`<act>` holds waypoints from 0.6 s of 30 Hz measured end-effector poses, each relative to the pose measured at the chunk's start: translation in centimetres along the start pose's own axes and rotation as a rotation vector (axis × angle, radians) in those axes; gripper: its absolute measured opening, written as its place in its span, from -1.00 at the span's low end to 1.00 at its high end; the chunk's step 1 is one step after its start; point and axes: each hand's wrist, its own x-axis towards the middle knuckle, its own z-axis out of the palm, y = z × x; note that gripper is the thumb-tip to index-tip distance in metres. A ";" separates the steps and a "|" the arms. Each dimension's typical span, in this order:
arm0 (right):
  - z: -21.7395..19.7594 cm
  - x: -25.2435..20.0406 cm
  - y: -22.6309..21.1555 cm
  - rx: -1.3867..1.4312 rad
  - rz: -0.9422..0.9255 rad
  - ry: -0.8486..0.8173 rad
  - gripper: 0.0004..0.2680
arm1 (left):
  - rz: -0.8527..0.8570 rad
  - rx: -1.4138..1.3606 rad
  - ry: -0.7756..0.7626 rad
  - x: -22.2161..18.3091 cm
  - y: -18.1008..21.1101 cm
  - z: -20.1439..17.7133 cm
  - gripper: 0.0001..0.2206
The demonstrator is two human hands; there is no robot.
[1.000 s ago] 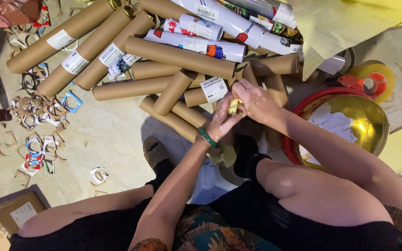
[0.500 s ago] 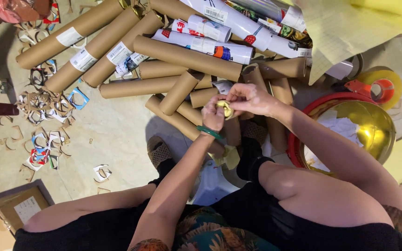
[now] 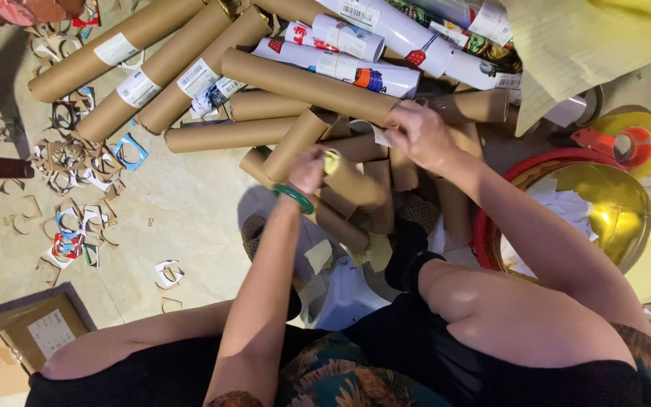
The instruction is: The person wraps paper posters by rolling them, placing them into cardboard tubes, and sealing the tubes with circular paper end-caps and small adhesive labels.
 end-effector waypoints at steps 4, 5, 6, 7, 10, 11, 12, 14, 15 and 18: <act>1.0 1.0 -1.0 -0.532 -0.157 -0.066 -0.63 | -0.359 0.087 -0.009 2.3 3.9 -2.9 -0.65; 1.4 1.3 -1.3 -0.605 -0.119 -0.161 -0.53 | -0.436 0.084 -0.019 3.2 2.4 -2.9 -0.65; 2.2 1.2 0.2 -0.606 -0.117 -0.161 -0.53 | -0.436 0.085 -0.021 4.3 -0.8 -2.0 -0.65; 3.0 1.2 1.6 -0.674 -0.242 -0.142 -0.67 | -0.293 0.159 0.041 5.4 -4.0 -1.0 -0.64; 3.5 1.8 3.9 -0.512 -0.170 -0.115 -0.83 | -0.050 0.208 0.236 4.2 -0.8 0.8 -0.63; 3.4 2.1 4.2 -0.281 0.026 -0.107 -0.89 | 0.048 0.185 0.369 3.1 2.4 1.2 -0.63; 1.5 2.2 3.8 -0.281 0.023 -0.109 -0.89 | 0.047 0.184 0.372 1.6 5.5 1.4 -0.63; -2.4 2.5 2.8 -0.004 0.084 -0.016 -0.90 | 0.461 0.243 0.407 -1.4 11.8 1.9 -0.63; -3.0 2.2 2.5 -0.006 0.083 -0.018 -0.90 | 0.460 0.242 0.409 -1.7 13.9 2.1 -0.63; -3.9 0.8 0.8 0.997 0.466 -0.116 -0.87 | 0.720 0.290 0.294 -2.8 17.6 2.7 -0.25</act>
